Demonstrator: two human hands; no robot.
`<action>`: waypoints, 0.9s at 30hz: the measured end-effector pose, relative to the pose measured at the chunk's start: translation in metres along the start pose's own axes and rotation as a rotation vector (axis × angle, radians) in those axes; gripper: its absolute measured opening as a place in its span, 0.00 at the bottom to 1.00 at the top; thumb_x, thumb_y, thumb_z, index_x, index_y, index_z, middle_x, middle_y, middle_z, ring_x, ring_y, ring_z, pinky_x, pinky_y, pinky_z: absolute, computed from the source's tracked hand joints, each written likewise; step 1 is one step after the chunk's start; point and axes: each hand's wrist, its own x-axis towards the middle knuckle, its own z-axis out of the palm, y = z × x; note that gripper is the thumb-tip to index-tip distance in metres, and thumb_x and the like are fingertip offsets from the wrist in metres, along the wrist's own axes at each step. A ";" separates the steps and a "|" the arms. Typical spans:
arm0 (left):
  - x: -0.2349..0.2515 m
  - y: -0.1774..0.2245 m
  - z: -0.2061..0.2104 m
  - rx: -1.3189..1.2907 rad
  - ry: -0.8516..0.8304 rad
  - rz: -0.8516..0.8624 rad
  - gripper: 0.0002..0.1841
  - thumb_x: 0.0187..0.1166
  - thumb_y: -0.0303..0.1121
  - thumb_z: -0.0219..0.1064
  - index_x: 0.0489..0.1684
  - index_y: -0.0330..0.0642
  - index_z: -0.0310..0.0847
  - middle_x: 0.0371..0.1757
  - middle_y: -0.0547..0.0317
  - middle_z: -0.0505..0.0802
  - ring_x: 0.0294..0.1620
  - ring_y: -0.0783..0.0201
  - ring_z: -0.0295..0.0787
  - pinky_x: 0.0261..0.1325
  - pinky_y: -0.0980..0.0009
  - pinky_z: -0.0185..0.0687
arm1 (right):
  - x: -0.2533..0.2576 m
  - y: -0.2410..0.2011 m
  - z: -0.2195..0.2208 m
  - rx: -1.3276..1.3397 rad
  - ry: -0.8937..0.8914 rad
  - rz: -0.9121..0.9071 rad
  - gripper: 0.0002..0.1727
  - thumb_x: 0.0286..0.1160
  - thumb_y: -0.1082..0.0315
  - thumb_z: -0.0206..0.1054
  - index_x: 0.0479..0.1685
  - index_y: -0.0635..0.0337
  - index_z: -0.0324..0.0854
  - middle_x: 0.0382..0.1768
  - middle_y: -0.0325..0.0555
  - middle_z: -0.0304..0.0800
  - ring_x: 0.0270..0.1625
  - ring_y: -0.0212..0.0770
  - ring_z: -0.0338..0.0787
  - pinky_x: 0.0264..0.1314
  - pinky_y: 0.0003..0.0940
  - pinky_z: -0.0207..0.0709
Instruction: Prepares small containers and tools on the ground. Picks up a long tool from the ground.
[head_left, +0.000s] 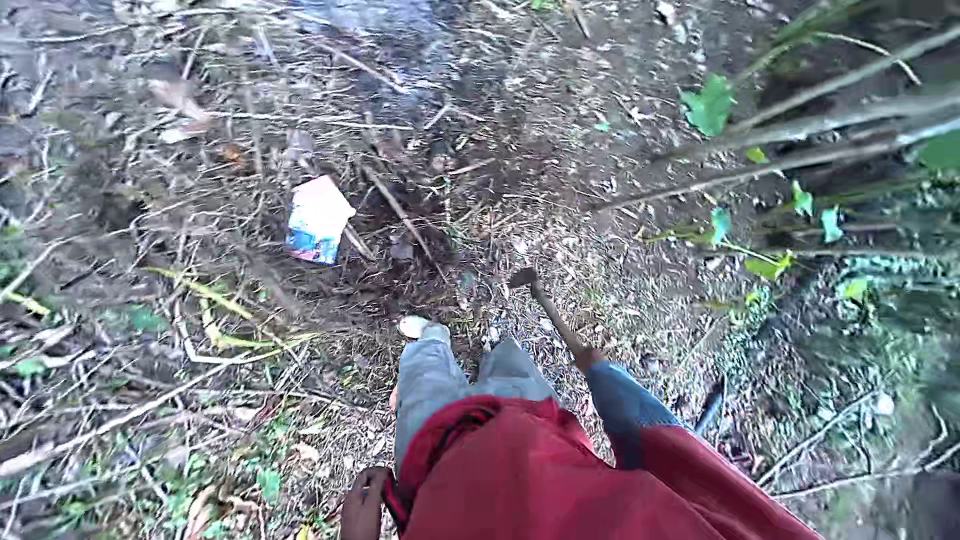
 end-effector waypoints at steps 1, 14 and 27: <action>-0.007 0.012 0.000 0.023 -0.015 0.025 0.16 0.85 0.33 0.59 0.49 0.26 0.87 0.40 0.43 0.92 0.41 0.57 0.89 0.53 0.51 0.83 | 0.003 0.002 0.001 0.045 -0.031 -0.021 0.33 0.77 0.58 0.73 0.76 0.71 0.75 0.74 0.72 0.79 0.79 0.66 0.78 0.81 0.65 0.69; -0.034 0.057 0.103 0.113 -0.107 -0.087 0.18 0.89 0.34 0.49 0.62 0.28 0.75 0.43 0.50 0.87 0.38 0.63 0.85 0.43 0.60 0.86 | 0.051 0.256 0.141 0.463 -0.193 0.099 0.43 0.72 0.58 0.76 0.86 0.68 0.64 0.77 0.71 0.77 0.81 0.67 0.77 0.82 0.64 0.69; -0.021 0.145 0.258 0.962 -0.272 0.535 0.18 0.75 0.27 0.69 0.62 0.32 0.81 0.57 0.31 0.90 0.58 0.38 0.89 0.62 0.37 0.81 | 0.031 0.378 0.236 1.428 -0.092 0.489 0.47 0.77 0.64 0.72 0.94 0.55 0.47 0.71 0.72 0.78 0.59 0.66 0.89 0.57 0.64 0.84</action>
